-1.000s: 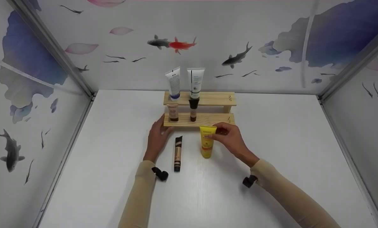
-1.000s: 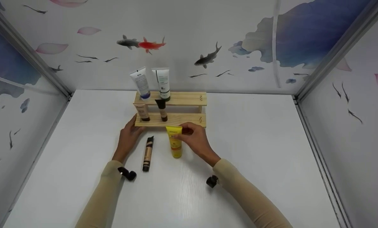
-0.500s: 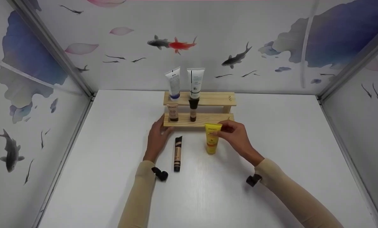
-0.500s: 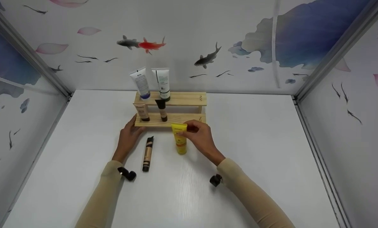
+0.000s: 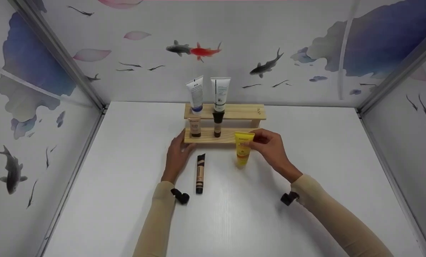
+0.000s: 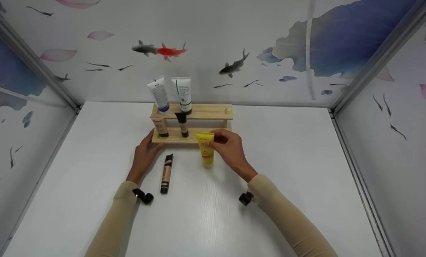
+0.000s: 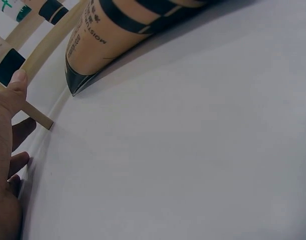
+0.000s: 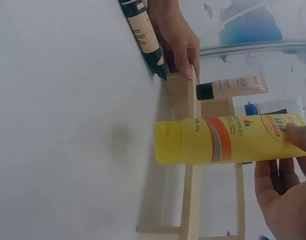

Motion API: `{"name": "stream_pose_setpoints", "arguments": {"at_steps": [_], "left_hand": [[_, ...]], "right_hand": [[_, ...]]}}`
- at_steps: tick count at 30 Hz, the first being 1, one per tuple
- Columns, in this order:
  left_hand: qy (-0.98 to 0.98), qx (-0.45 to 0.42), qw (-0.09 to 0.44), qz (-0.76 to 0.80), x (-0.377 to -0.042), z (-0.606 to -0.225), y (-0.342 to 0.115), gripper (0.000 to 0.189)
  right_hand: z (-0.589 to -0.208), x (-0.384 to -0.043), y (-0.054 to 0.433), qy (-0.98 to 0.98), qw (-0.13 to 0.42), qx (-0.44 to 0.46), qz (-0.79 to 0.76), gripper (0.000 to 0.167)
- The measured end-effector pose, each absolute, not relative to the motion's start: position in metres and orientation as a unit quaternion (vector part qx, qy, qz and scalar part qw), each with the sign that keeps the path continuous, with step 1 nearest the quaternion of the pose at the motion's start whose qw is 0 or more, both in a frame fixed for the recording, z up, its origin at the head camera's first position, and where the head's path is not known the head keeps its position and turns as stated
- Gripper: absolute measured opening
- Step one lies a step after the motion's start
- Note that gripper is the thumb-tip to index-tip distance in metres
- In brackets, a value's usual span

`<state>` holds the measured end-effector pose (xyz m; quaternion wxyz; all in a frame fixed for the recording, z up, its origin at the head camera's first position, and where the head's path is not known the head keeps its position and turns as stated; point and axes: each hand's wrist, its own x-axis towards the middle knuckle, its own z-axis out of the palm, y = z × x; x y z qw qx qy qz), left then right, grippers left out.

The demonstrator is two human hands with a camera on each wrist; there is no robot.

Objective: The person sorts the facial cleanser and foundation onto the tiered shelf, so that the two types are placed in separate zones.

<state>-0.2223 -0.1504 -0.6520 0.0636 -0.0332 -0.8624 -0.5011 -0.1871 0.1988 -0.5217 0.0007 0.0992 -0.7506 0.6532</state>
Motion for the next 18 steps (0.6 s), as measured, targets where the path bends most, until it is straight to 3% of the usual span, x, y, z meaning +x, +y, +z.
{"name": "stream_pose_setpoints", "arguments": {"at_steps": [8, 18], "left_hand": [[-0.864, -0.026, 0.060, -0.499, -0.223, -0.652, -0.150, 0.087], [-0.864, -0.025, 0.057, -0.500, -0.223, -0.651, -0.149, 0.085]], "right_hand": [[-0.507, -0.192, 0.201, -0.761, 0.011, 0.098, 0.642, 0.025], [-0.488, -0.205, 0.204, -0.764, 0.024, 0.111, 0.635, 0.031]]}}
